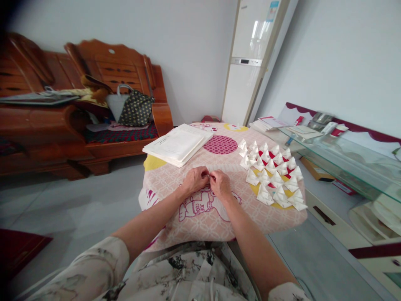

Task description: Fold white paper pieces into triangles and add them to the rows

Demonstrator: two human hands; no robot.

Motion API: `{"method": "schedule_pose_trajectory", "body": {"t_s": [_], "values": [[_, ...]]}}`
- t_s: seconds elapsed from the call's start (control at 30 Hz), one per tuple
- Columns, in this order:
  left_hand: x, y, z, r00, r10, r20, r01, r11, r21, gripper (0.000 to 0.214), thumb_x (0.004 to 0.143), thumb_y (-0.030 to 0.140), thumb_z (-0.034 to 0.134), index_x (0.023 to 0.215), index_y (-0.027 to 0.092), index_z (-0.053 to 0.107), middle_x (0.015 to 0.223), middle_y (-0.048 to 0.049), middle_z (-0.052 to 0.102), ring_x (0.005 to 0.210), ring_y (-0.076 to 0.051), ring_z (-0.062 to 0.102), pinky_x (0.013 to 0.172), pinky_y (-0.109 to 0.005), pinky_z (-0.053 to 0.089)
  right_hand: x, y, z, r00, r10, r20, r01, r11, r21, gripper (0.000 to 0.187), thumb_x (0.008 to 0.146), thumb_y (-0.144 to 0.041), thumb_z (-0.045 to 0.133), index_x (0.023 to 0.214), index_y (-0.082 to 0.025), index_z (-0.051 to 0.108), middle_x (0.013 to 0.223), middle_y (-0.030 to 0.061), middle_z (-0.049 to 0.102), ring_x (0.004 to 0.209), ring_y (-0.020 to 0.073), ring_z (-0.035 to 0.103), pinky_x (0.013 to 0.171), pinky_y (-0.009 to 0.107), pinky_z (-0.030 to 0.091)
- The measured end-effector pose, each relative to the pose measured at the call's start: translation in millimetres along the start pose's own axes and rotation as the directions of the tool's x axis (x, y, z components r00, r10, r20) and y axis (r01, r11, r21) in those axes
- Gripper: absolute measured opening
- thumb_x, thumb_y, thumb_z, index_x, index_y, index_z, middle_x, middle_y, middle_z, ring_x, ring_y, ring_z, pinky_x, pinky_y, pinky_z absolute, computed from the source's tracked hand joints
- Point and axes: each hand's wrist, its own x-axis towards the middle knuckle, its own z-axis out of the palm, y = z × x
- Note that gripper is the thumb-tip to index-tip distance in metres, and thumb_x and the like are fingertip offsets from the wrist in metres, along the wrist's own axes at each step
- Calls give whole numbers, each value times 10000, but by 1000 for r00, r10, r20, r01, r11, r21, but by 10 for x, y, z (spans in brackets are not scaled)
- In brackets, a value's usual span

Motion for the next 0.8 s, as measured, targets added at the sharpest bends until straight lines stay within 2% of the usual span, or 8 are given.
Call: {"method": "schedule_pose_trajectory", "body": {"t_s": [0.2, 0.33, 0.53, 0.67, 0.8], "values": [[-3, 14, -29, 997, -76, -22, 77, 996, 49, 143, 776, 199, 578, 824, 168, 708, 793, -66, 720, 718, -183, 621, 664, -278, 418, 4, -45, 12, 999, 44, 21, -43, 999, -23, 167, 813, -92, 537, 767, -183, 669, 779, 80, 683, 737, 204, 608, 694, 288, 432], [-2, -32, -37, 998, -50, -32, 50, 999, -3, 145, 775, 194, 583, 821, 163, 717, 781, -53, 724, 698, -167, 614, 654, -268, 409, 33, -99, 34, 995, 91, 39, -87, 992, -89, 168, 841, -121, 546, 739, -188, 661, 767, 74, 681, 716, 193, 592, 670, 282, 403], [-6, -66, -62, 998, -57, -34, 54, 996, -72, 134, 776, 175, 581, 791, 156, 713, 749, -35, 714, 671, -143, 599, 645, -249, 413, 51, -140, 40, 994, 109, 28, -104, 983, -152, 205, 804, -95, 538, 638, -188, 612, 678, 51, 641, 652, 171, 550, 625, 276, 353], [-14, -71, -81, 997, -70, -31, 66, 993, -95, 132, 760, 153, 582, 796, 163, 709, 735, -20, 702, 660, -137, 587, 655, -247, 426, 42, -125, 37, 996, 88, -17, -89, 988, -127, 220, 766, -89, 520, 586, -197, 584, 631, 40, 620, 617, 164, 528, 611, 272, 354], [-15, -88, -83, 996, -79, -38, 75, 992, -105, 129, 751, 154, 585, 796, 160, 705, 719, -20, 689, 654, -143, 582, 655, -258, 429, 30, -111, 12, 994, 82, -67, -84, 996, -23, 204, 724, -98, 515, 557, -202, 569, 603, 33, 616, 591, 158, 523, 594, 267, 370]]}}
